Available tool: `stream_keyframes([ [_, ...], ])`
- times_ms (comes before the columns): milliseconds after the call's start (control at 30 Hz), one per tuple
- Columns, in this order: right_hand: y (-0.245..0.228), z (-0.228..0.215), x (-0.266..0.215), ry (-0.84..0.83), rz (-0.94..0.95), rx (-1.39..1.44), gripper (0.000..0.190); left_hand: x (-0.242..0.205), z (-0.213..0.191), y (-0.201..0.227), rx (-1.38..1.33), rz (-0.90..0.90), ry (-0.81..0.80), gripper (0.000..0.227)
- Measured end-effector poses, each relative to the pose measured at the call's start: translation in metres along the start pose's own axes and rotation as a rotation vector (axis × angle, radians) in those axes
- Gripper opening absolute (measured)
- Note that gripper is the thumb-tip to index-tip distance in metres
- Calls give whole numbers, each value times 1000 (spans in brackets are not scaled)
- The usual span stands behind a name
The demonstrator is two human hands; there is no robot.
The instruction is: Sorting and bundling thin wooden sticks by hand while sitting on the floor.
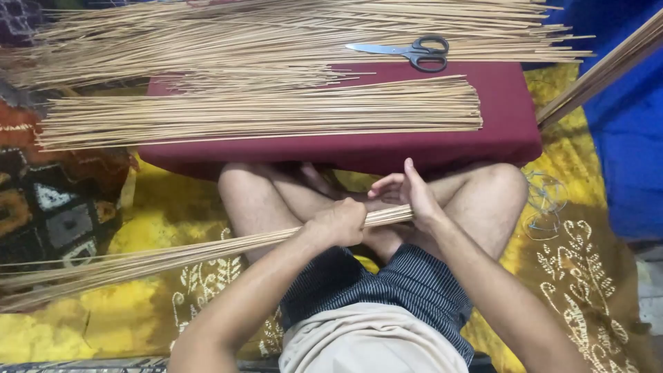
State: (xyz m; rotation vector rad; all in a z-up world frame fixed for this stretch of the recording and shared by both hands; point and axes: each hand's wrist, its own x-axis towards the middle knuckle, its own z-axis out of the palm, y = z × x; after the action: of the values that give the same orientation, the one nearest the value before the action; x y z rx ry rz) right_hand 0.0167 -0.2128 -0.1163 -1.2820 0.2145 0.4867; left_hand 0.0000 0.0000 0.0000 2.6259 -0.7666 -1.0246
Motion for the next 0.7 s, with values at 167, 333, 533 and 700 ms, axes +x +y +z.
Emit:
stream_keyframes([
  [167, -62, 7, -28, -113, -101, -522, 63, 9, 24, -29, 4, 2, 68, 26],
  [333, -79, 27, -30, -417, 80, -1476, 68, 14, 26, -12, 74, 5, 171, 23],
  [533, -62, 30, -30, -384, 101, -1630, 41, 26, 49, -13, 269, 71, 373, 14],
  [700, -40, 8, -36, -254, -242, -1827, 23, -3, 6, 8, 14, 78, 200, 39],
])
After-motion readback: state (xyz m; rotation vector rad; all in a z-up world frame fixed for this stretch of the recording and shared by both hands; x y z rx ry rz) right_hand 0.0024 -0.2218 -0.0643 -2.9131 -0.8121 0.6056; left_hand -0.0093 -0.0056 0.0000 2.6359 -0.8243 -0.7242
